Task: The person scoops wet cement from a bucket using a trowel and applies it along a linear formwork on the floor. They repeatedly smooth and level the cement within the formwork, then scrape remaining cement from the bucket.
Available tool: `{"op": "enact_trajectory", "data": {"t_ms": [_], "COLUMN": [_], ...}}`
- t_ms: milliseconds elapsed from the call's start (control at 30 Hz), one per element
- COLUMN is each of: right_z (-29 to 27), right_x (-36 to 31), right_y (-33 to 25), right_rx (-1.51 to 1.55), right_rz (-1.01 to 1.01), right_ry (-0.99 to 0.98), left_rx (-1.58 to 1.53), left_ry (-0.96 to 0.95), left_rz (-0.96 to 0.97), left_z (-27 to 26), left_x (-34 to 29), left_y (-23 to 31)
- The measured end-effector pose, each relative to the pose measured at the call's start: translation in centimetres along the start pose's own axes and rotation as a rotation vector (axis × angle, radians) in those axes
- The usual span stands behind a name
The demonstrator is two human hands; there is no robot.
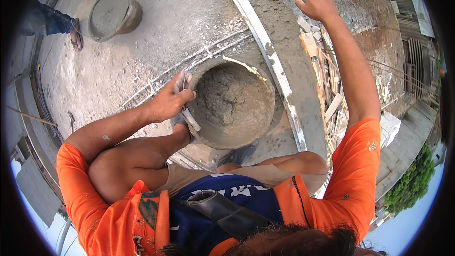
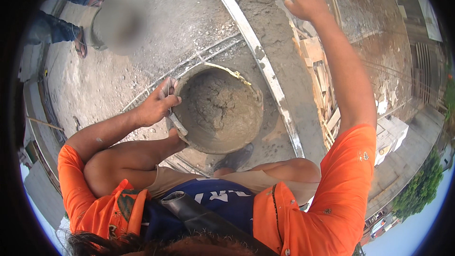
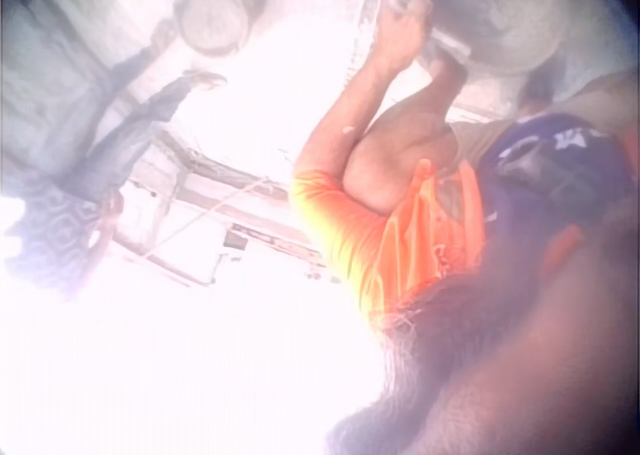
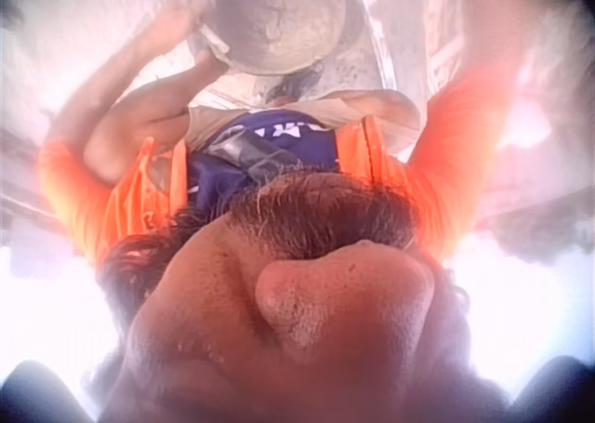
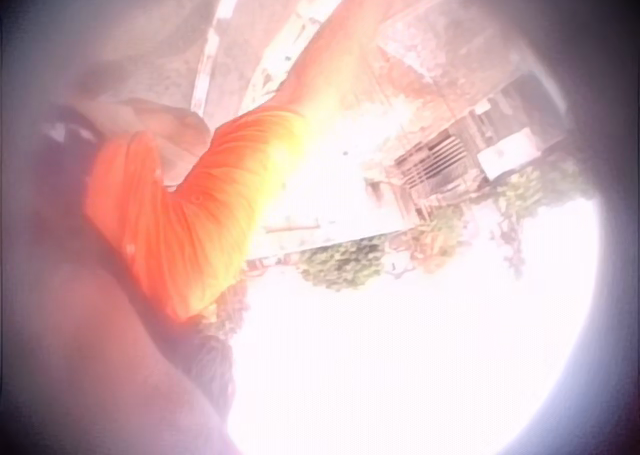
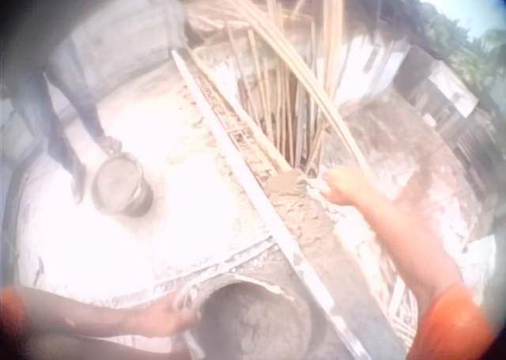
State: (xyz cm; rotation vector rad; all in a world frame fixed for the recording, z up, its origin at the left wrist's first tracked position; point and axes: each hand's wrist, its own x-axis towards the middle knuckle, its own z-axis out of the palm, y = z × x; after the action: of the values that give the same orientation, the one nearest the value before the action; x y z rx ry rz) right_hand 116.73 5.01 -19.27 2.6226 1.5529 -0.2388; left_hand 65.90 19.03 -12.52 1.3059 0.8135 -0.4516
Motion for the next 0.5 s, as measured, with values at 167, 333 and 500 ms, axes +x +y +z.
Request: {"op": "enact_trajectory", "data": {"t_ms": [167,333,500], "right_z": [-0.4,0.2,2.0], "right_x": [-5.0,-16.5,-23.7], "right_y": [-1.7,-1.7,-1.4], "right_rx": [0.288,0.403,0.440], "right_rz": [0.179,0.350,0.383], "right_ry": [-0.320,-0.371,-0.040], "left_rx": [0.002,-0.028,-0.086], "left_ry": [0.020,-0.015,-0.048], "left_rz": [0.005,0.026,0.047], "left_z": [-0.1,-0.6,-0.3], "left_x": [0.1,0.5,0.7], "left_y": [-0.8,-1.9,-1.7]}}
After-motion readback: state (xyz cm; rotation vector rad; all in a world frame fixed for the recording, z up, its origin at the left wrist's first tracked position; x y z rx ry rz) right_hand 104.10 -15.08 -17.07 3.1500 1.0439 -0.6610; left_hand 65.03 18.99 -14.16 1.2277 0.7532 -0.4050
